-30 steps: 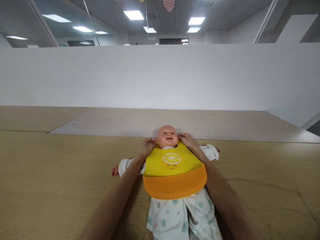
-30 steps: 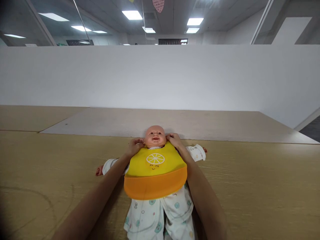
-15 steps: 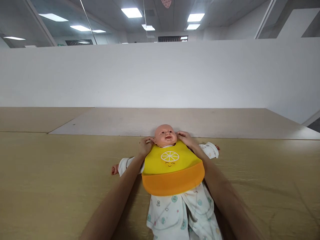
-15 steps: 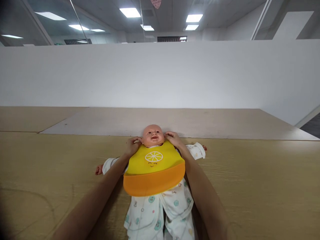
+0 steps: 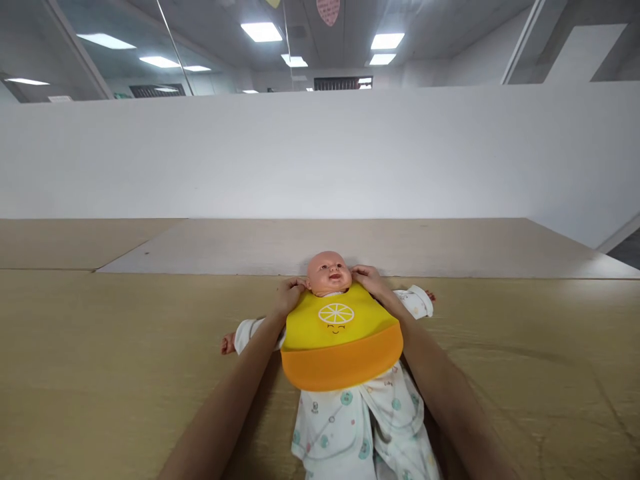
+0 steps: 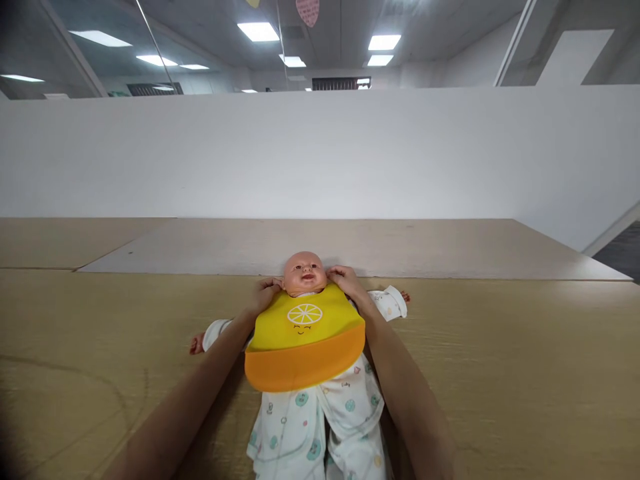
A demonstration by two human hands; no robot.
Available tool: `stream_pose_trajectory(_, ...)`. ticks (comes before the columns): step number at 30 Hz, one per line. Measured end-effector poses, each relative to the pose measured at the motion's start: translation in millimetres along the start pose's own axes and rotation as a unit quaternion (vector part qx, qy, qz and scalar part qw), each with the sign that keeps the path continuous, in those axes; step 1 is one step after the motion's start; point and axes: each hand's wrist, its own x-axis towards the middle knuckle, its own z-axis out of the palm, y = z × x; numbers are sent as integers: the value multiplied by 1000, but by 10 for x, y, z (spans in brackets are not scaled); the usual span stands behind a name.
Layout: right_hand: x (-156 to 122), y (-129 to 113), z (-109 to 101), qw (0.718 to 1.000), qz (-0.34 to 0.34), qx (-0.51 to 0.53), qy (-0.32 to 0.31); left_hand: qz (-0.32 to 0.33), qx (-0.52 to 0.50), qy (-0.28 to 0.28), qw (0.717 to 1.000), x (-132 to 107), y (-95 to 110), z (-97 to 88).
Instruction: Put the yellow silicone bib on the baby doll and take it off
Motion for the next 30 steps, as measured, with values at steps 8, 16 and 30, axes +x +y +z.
stream_pose_trajectory(8, -13, 4, 65, 998, 29, 43, 18, -4, -80, 57, 995, -562, 271, -152)
stream_pose_trajectory(16, -472, -301, -146, 997, -18, -69, -21, 52, -35, 19, 998, -1467, 241, -459)
stream_pose_trajectory(30, -1802, -85, -306, 864, -186, -468, -15, 178, 298, -91, 933, -1627, 75, -610)
